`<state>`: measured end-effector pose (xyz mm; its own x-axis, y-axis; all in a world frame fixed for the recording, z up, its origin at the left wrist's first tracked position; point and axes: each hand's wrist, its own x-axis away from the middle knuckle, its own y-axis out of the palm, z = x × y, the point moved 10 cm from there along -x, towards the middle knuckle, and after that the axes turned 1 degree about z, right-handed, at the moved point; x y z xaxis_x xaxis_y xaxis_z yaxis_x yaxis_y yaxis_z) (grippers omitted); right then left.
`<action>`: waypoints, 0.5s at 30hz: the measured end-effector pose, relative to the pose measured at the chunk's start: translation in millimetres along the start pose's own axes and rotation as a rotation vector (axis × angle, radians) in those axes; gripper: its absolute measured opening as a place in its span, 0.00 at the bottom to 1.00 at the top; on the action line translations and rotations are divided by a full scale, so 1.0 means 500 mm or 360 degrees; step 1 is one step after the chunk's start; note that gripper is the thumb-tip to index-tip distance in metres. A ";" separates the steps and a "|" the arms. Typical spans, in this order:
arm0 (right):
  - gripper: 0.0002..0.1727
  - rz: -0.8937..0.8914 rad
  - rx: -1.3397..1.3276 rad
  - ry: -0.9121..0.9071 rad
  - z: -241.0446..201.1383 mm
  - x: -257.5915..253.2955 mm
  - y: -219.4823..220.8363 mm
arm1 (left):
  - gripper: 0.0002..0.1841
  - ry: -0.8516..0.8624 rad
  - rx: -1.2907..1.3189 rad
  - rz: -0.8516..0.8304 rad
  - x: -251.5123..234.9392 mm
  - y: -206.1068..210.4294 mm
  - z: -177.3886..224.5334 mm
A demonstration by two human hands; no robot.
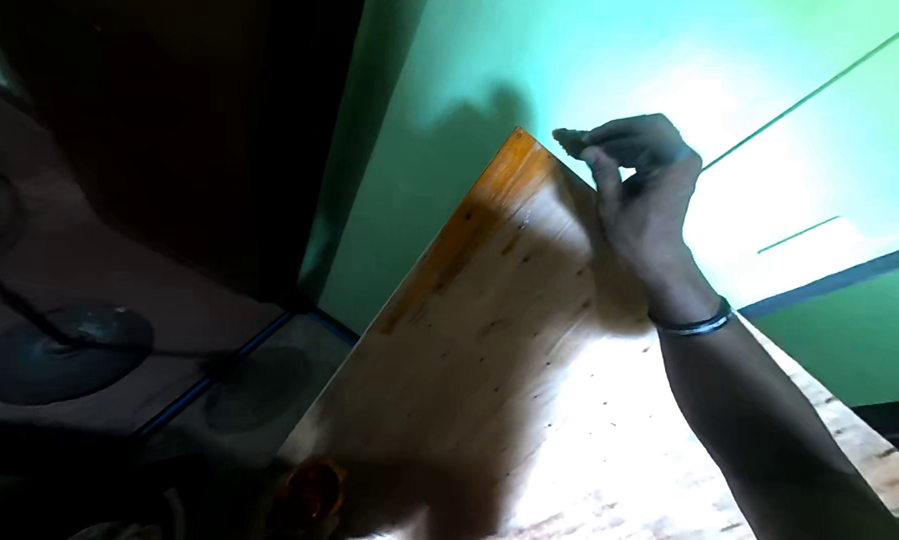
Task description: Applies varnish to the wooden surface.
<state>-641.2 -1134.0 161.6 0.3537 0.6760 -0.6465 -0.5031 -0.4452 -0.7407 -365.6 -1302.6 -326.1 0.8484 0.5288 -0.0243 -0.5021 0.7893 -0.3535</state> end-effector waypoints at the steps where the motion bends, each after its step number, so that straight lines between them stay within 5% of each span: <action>1: 0.15 -0.0102 0.0164 -0.0082 -0.017 0.013 0.030 | 0.47 0.0046 -0.0009 0.0020 0.000 0.008 -0.012; 5: 0.20 -0.0403 0.0396 -0.0041 -0.072 0.124 0.204 | 0.46 -0.0014 0.0009 -0.0006 -0.002 0.016 0.017; 11: 0.19 -0.1071 -0.0302 -0.0006 -0.274 0.447 0.471 | 0.48 -0.0071 -0.0081 0.0035 0.006 0.002 0.009; 14: 0.20 -0.1573 -0.0528 0.0514 -0.229 0.454 0.469 | 0.48 -0.0259 -0.0110 0.0019 0.011 -0.002 0.067; 15: 0.20 -0.1540 -0.0564 0.0735 -0.177 0.426 0.436 | 0.48 -0.0318 -0.0102 -0.0044 0.007 -0.002 0.088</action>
<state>-605.8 -1139.0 -153.5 0.7680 0.5779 0.2762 0.3669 -0.0435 -0.9292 -369.5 -1287.9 -284.5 0.8084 0.5637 0.1698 -0.4620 0.7862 -0.4104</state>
